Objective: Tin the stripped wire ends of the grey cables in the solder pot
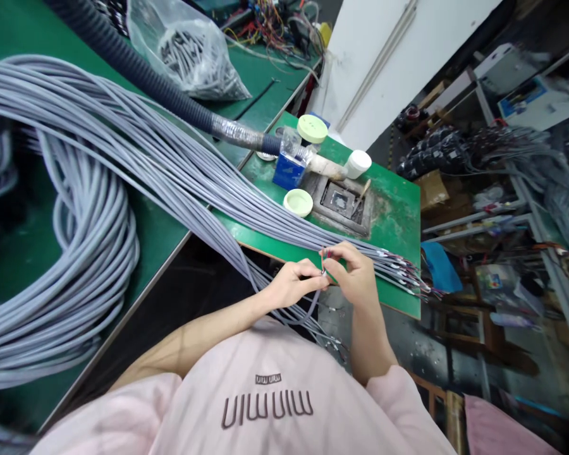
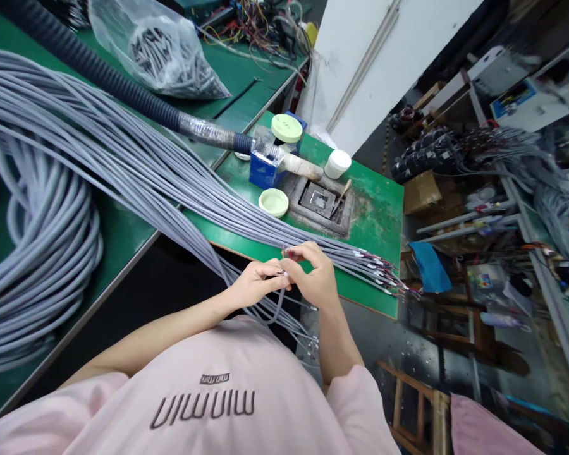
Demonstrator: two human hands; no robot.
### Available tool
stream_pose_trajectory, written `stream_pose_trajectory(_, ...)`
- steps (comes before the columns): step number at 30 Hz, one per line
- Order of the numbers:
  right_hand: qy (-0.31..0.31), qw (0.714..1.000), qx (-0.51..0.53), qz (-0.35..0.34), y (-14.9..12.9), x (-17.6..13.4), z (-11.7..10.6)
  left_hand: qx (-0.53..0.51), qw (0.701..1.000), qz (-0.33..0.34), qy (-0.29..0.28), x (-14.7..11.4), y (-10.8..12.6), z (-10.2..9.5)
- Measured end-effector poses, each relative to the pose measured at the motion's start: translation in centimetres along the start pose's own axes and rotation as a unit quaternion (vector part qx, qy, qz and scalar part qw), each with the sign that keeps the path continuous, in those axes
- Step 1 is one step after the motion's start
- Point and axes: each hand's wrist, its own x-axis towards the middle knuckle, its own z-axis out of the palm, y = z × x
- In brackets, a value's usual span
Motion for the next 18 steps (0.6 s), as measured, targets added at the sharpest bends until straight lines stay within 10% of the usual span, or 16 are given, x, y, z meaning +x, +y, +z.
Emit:
stream_pose_trajectory(7, 0.024, 0.995, 0.088, 0.041, 0.0, 0.5, 1.9, 0.045, 0.997, 0.055, -0.008, -0.4, 0.1, 0.1)
stream_pose_trajectory(13, 0.053, 0.924, 0.368, 0.09, 0.6, 2.2, 3.4, 0.064, 0.995, 0.075, 0.007, 0.1, 0.7, -0.3)
stream_pose_trajectory(18, 0.138, 0.9, 0.41, 0.053, 1.1, 3.1, 1.1, 0.038, 0.997, 0.061, -0.015, 0.0, 0.6, -0.8)
